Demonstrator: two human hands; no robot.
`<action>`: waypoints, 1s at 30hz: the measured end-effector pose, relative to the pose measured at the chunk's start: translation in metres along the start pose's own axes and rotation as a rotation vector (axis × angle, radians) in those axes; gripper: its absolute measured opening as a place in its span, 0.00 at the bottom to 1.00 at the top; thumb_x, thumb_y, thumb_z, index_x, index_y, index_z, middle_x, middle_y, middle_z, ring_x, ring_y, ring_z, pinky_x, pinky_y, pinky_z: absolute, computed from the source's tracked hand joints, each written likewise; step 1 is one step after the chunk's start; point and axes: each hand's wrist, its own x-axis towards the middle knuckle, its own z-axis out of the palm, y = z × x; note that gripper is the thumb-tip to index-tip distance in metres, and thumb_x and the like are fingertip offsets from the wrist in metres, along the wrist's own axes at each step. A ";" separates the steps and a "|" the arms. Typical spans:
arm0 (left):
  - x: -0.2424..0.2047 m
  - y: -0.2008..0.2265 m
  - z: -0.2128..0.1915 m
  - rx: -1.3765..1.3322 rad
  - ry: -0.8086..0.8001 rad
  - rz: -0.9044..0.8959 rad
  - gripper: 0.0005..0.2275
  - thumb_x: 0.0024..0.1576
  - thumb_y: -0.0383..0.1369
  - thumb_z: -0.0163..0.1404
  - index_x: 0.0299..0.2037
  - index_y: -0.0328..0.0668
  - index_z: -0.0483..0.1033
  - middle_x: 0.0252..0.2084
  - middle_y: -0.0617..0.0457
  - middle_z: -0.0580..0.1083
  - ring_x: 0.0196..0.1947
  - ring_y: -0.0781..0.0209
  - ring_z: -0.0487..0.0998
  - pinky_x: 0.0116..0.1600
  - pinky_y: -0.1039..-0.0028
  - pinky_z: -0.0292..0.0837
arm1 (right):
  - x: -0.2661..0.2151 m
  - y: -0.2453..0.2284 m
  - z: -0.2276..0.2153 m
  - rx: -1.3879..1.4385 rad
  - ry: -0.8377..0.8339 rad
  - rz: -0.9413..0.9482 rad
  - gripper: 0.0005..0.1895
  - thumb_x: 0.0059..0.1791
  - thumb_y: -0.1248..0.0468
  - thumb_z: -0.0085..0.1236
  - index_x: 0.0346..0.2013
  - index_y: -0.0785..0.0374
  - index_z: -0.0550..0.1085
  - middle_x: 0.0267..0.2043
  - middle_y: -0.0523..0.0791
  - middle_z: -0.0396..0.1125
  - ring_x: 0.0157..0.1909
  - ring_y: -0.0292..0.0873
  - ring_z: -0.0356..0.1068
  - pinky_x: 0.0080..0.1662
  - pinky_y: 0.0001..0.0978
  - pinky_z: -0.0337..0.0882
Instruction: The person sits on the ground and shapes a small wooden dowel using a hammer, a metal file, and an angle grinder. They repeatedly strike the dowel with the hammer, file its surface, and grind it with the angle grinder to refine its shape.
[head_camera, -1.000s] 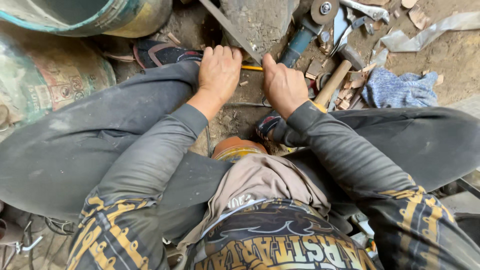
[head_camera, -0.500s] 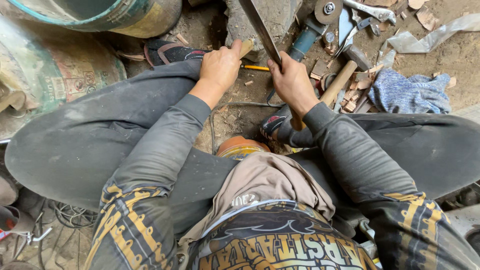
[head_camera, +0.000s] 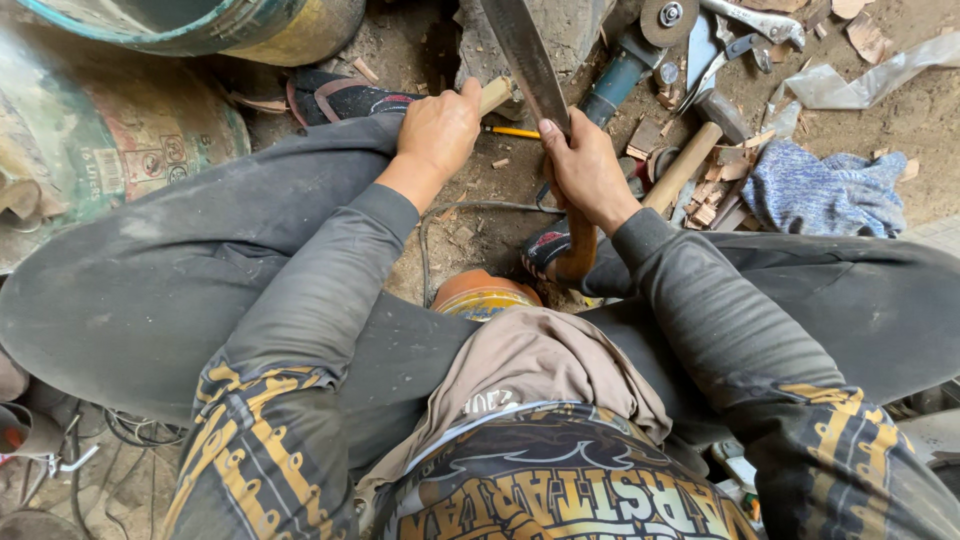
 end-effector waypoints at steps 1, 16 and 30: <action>0.000 0.000 0.000 -0.015 -0.005 -0.002 0.05 0.60 0.28 0.48 0.42 0.35 0.68 0.30 0.36 0.78 0.30 0.37 0.82 0.36 0.51 0.76 | -0.001 -0.004 0.000 0.036 -0.031 0.048 0.14 0.60 0.55 0.48 0.47 0.65 0.68 0.24 0.41 0.65 0.21 0.33 0.65 0.24 0.30 0.67; 0.006 -0.003 0.001 0.005 -0.074 0.048 0.04 0.61 0.27 0.45 0.43 0.35 0.67 0.32 0.37 0.79 0.33 0.41 0.83 0.37 0.56 0.78 | 0.011 -0.019 0.002 0.197 -0.172 0.174 0.13 0.60 0.57 0.47 0.39 0.63 0.63 0.21 0.39 0.58 0.15 0.34 0.57 0.19 0.31 0.61; 0.008 0.003 -0.006 -0.059 -0.119 -0.037 0.04 0.63 0.28 0.45 0.43 0.35 0.67 0.34 0.37 0.80 0.35 0.39 0.83 0.38 0.53 0.78 | 0.021 0.006 0.015 -0.037 -0.012 -0.159 0.14 0.62 0.57 0.51 0.42 0.65 0.66 0.26 0.48 0.65 0.26 0.44 0.66 0.30 0.41 0.69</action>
